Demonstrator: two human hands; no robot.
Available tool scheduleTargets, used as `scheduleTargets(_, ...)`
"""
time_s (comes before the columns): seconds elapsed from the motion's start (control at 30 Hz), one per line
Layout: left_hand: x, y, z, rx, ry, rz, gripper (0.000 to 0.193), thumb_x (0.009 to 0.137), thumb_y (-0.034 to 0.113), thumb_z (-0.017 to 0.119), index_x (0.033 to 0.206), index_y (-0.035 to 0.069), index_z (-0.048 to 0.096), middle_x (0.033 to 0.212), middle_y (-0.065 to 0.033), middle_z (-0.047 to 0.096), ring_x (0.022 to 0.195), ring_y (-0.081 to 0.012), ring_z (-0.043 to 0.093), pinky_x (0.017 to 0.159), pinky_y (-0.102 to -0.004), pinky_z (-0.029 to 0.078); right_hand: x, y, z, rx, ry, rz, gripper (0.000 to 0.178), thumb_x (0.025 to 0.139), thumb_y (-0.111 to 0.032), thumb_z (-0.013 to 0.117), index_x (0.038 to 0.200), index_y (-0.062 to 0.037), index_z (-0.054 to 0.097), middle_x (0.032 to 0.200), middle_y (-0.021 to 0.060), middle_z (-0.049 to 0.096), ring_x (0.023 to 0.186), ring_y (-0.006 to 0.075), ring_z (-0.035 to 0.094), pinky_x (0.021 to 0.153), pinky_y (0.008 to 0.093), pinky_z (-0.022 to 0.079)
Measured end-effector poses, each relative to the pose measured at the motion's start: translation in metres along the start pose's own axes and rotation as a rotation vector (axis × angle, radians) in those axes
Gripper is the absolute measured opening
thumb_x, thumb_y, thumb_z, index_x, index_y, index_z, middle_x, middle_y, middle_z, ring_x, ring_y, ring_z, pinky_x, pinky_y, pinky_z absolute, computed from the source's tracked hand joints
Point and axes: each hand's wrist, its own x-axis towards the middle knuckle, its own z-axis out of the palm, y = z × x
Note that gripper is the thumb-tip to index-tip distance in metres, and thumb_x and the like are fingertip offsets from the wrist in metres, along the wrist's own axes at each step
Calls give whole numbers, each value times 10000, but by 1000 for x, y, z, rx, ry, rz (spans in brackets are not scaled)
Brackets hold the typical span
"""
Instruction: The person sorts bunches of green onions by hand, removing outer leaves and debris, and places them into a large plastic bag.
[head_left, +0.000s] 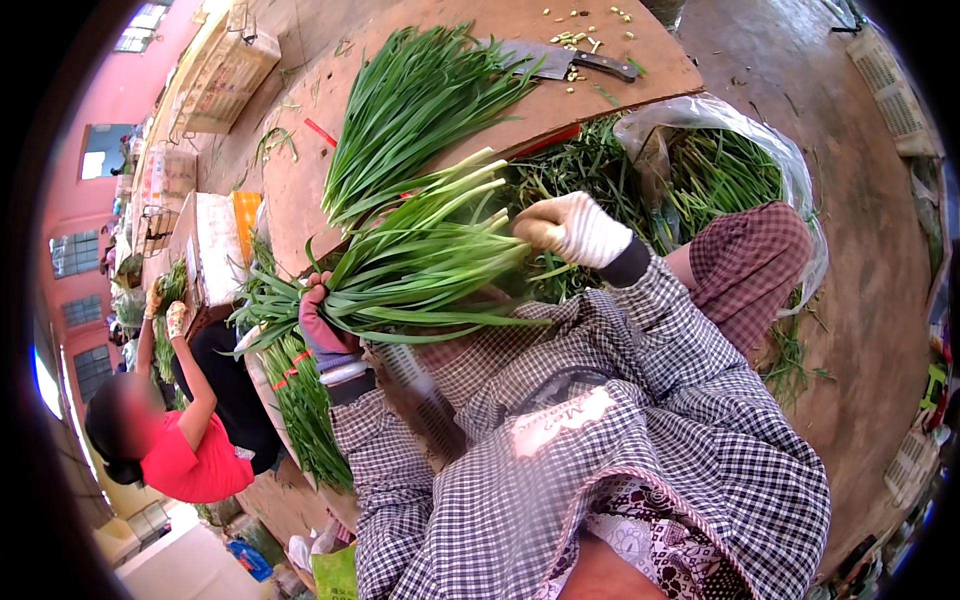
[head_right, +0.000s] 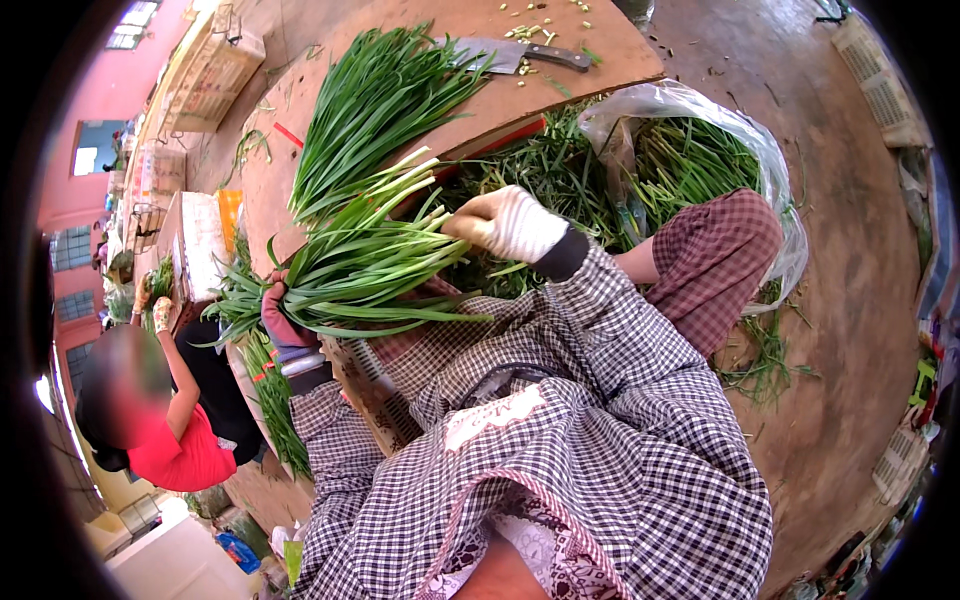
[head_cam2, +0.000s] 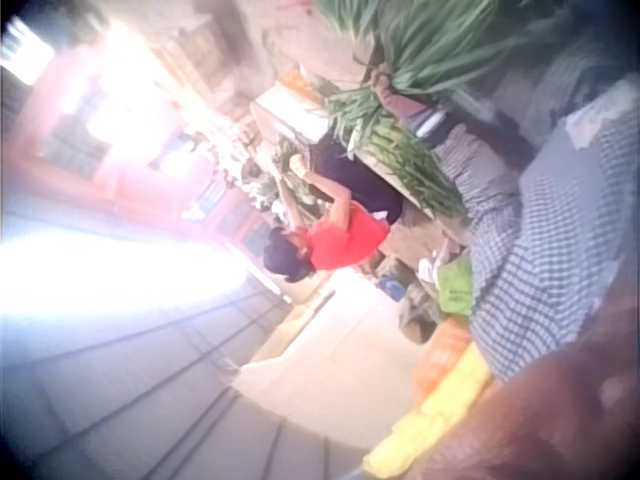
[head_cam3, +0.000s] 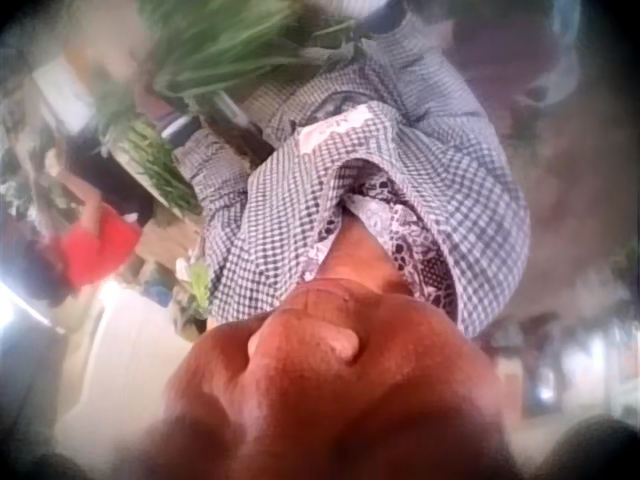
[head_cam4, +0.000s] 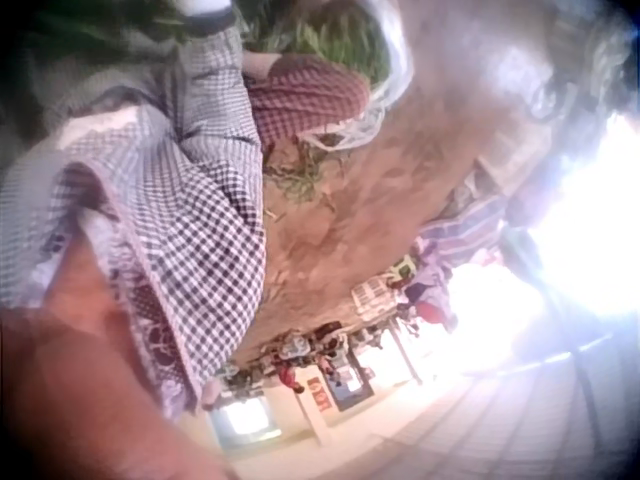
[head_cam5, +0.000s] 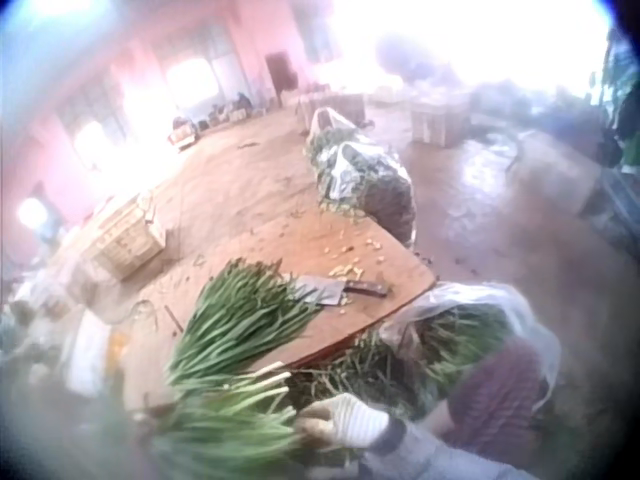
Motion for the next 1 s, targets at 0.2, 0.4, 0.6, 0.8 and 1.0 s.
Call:
scheduleTargets(0.2,-9,4,13,-45,-25,6,220,845,36,506,1052,42,581,1018,-129,642,945,-249,628,874,-420,521,14,-2,36,328,103,101,249,798,-214,688,956,-21,698,813,92,702,740,109,627,709,267,508)
scheduleTargets(0.4,-18,-4,7,-59,-17,36,216,842,27,502,1044,28,581,1010,-122,642,932,-248,628,876,-416,517,14,-1,34,419,187,280,275,773,-147,705,988,22,687,850,76,702,761,89,621,714,242,512)
scheduleTargets(0.6,-22,-10,-2,-95,-8,46,211,851,35,491,1048,9,563,1001,-116,635,931,-246,623,874,-399,513,5,-16,37,379,36,242,301,729,-145,732,985,9,692,843,69,702,738,80,607,686,252,514)
scheduleTargets(0.8,-26,-14,-8,-74,-21,57,225,858,73,499,1071,10,533,1017,-116,628,929,-247,623,862,-394,516,-2,17,-12,161,469,166,194,783,-160,639,880,-7,706,668,49,650,543,75,547,497,225,445)
scheduleTargets(1.0,-24,-19,-23,-168,-30,37,231,834,73,523,1059,20,533,1002,-117,629,936,-242,623,861,-393,523,-18,2,-5,262,161,390,288,775,-253,686,902,6,689,686,73,653,582,96,589,543,250,487)
